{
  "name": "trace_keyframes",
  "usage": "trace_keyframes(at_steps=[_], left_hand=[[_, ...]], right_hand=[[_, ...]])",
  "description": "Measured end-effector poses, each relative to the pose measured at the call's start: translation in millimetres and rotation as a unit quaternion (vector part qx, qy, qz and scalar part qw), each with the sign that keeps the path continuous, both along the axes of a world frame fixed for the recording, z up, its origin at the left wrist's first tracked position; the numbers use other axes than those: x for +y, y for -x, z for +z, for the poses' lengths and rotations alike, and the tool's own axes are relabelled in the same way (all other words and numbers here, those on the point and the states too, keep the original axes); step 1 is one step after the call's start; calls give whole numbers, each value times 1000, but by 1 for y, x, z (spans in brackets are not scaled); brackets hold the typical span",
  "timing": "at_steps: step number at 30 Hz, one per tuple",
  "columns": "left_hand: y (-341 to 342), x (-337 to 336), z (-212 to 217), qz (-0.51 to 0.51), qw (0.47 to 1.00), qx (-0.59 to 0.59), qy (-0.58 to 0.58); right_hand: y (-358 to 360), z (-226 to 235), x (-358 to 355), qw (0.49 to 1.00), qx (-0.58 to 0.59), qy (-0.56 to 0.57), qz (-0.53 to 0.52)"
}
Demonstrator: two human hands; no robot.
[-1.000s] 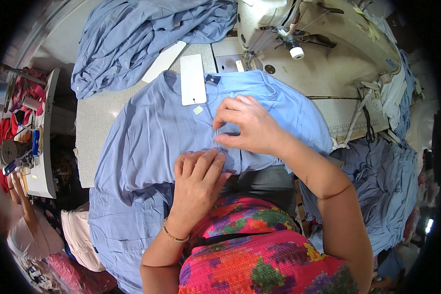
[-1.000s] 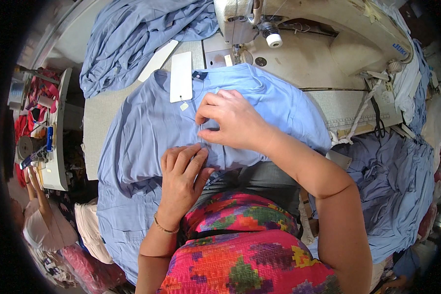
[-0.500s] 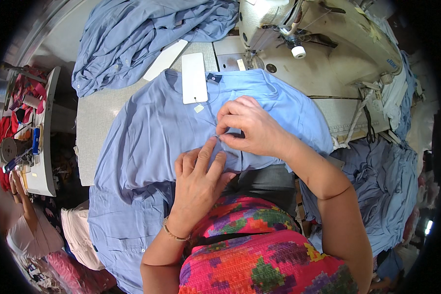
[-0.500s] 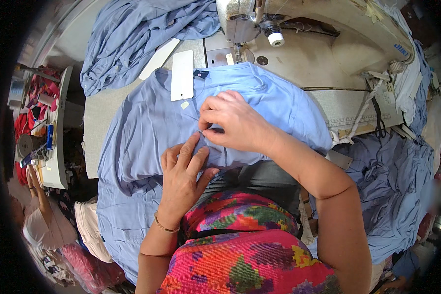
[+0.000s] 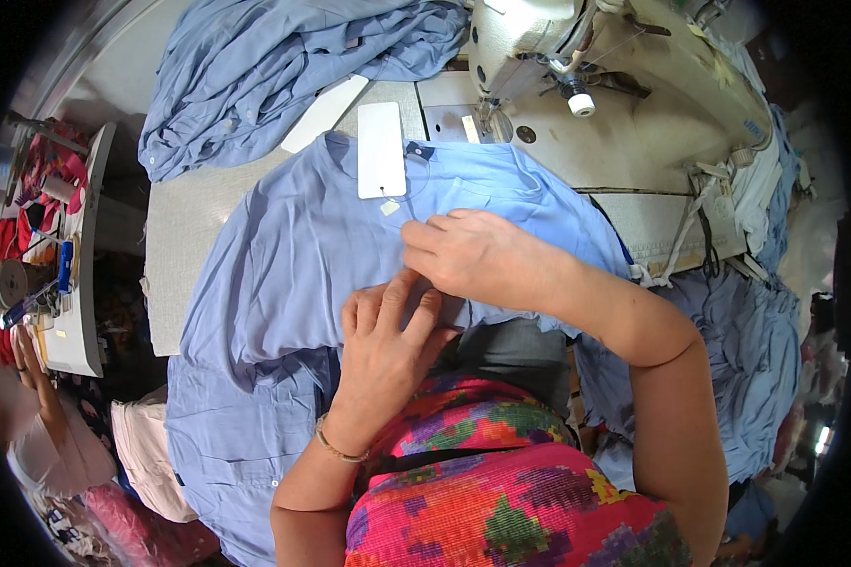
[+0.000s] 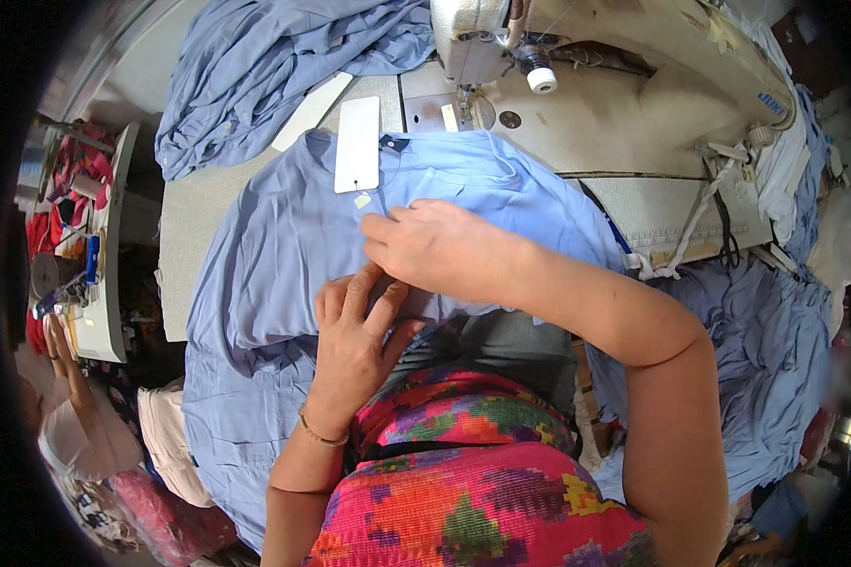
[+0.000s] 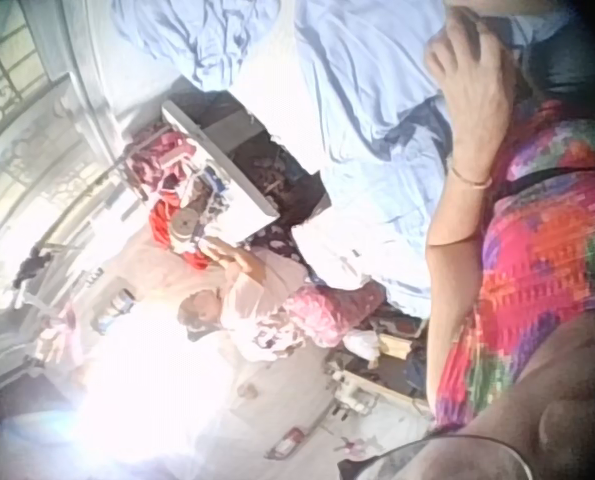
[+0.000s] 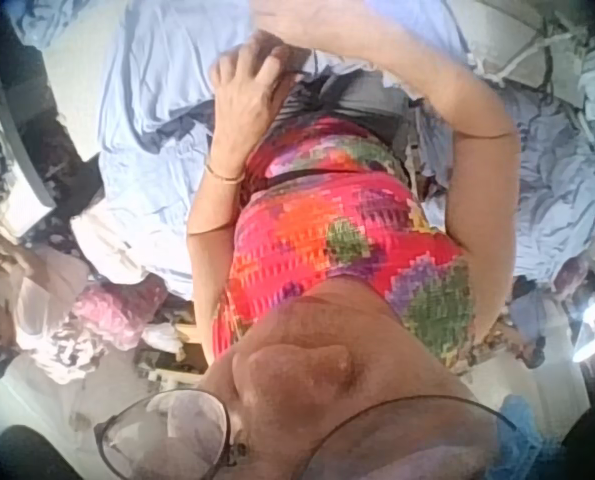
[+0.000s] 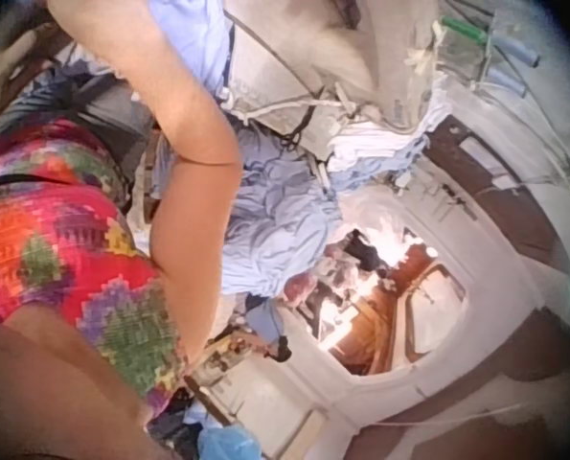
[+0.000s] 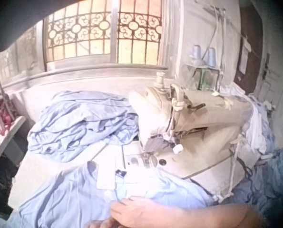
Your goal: The person picks up a light blue shirt, checks the tags and collar area, uses thread snips to remove excess threads, and sets the garment back onto the table.
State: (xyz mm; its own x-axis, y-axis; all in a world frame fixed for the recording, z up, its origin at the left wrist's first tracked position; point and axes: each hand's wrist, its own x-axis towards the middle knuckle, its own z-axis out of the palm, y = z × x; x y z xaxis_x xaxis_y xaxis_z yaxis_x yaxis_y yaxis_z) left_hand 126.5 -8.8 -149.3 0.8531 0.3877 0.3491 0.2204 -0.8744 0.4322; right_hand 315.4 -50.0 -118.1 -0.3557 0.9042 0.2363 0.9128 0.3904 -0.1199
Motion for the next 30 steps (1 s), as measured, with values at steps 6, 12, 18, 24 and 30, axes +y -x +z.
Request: trace_keyframes(at_steps=[6, 12, 18, 24, 30], left_hand=[[1, 2, -1, -6, 1000, -8, 5], [2, 1, -2, -5, 1000, -7, 3], [0, 3, 2, -1, 999, -20, 25], [-19, 15, 9, 53, 995, -46, 65], [-39, 24, 9, 46, 998, 3, 30]], right_hand=[[-9, -23, 1, 980, 191, -46, -39], [-15, -19, -3, 951, 305, 3, -58], [-21, -22, -5, 944, 328, 15, -21], [-22, -23, -4, 929, 365, 52, -35], [-22, -20, -5, 917, 388, 84, -50]])
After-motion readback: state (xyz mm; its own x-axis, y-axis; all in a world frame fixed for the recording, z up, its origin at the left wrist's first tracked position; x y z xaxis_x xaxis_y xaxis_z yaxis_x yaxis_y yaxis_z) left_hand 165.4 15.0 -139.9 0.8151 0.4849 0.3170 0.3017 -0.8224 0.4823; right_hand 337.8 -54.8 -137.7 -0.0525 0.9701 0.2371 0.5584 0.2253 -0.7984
